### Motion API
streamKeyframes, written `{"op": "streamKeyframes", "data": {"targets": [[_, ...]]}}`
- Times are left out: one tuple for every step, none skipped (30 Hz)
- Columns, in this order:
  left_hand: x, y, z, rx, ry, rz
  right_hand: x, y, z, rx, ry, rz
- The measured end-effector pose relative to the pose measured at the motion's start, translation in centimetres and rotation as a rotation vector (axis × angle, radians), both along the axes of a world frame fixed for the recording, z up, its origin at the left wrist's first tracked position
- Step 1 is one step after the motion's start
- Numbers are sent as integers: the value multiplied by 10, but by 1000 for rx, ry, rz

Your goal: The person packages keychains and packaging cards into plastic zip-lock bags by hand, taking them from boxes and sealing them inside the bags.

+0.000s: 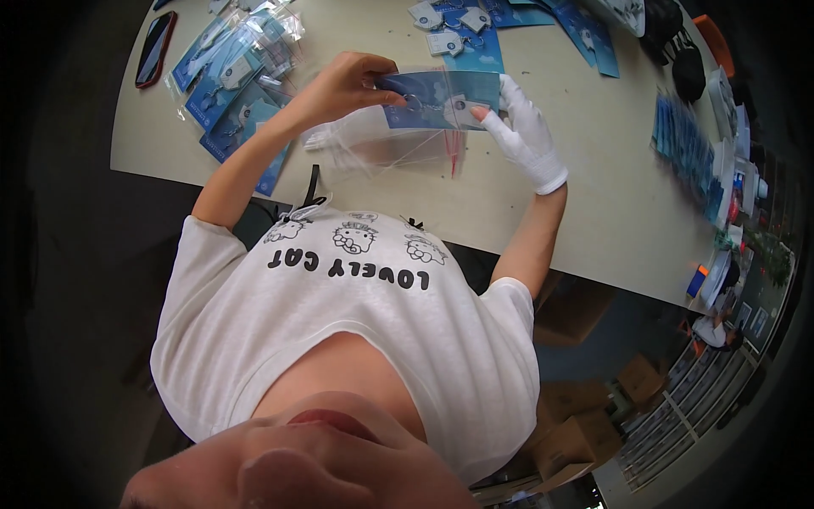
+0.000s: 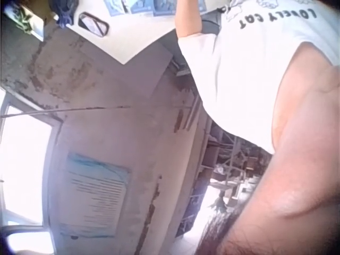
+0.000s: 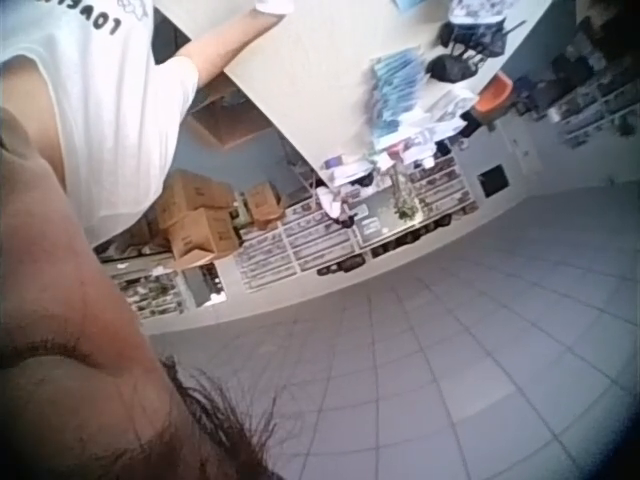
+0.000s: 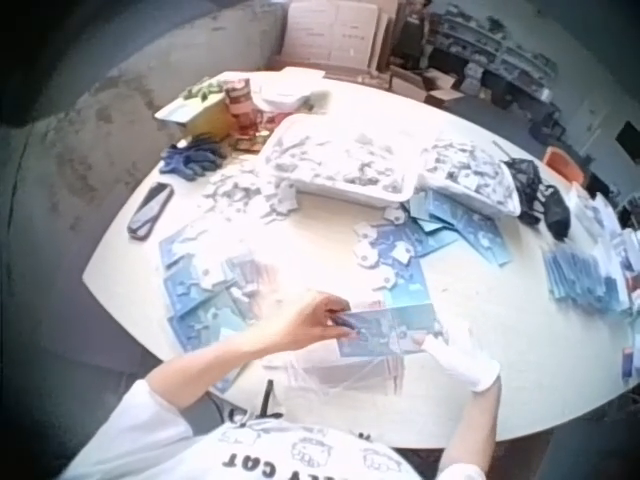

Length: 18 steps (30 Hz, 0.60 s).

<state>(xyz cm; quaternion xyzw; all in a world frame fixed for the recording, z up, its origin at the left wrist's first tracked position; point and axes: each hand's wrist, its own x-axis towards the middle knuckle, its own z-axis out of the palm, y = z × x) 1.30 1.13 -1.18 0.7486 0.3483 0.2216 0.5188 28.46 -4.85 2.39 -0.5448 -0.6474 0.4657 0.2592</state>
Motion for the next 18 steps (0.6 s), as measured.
{"op": "streamKeyframes", "data": {"targets": [[3,0,4,205,124,20,-7,-4,-5,4,-5,-12],[-5,-4,2,206,139,45,-17,-3,-16,-6,151,-93],[-10,-4,-4,126,104,42,-22,-5,-19,-12,291,-206],[-13,-3,-6,46,70,38,-23,-8,-20,-7,289,-212],[-16,-3,-5,44,69,30,-26,-13,-21,-6,342,-287],[-19,-3,-3,-32,85,-7,-28,-17,-24,-6,395,-361],[-19,-3,-3,-109,101,-43,-32,-19,-27,-8,395,-367],[-20,-3,-10,-112,104,-37,-38,-20,-30,40,398,-454],[-20,0,-22,-186,38,-37,-44,-21,-34,87,402,-537],[-22,1,-31,-259,-29,-34,-52,-23,-41,82,407,-528],[-18,1,-28,-265,-27,-33,-59,-28,-49,101,418,-546],[-14,1,-23,-252,8,-47,-65,-31,-54,121,430,-563],[-12,0,-19,-239,44,-60,-71,-33,-55,116,430,-562],[-12,1,-17,-240,44,-58,-76,-35,-53,205,340,-515],[-13,1,-16,-230,66,-64,-79,-37,-52,295,249,-467],[-13,1,-16,-220,88,-70,-75,-38,-53,335,257,-373],[-14,0,-15,-219,88,-72,-74,-40,-53,336,257,-375],[-16,-2,-15,-203,70,-54,-73,-42,-53,317,255,-355]]}}
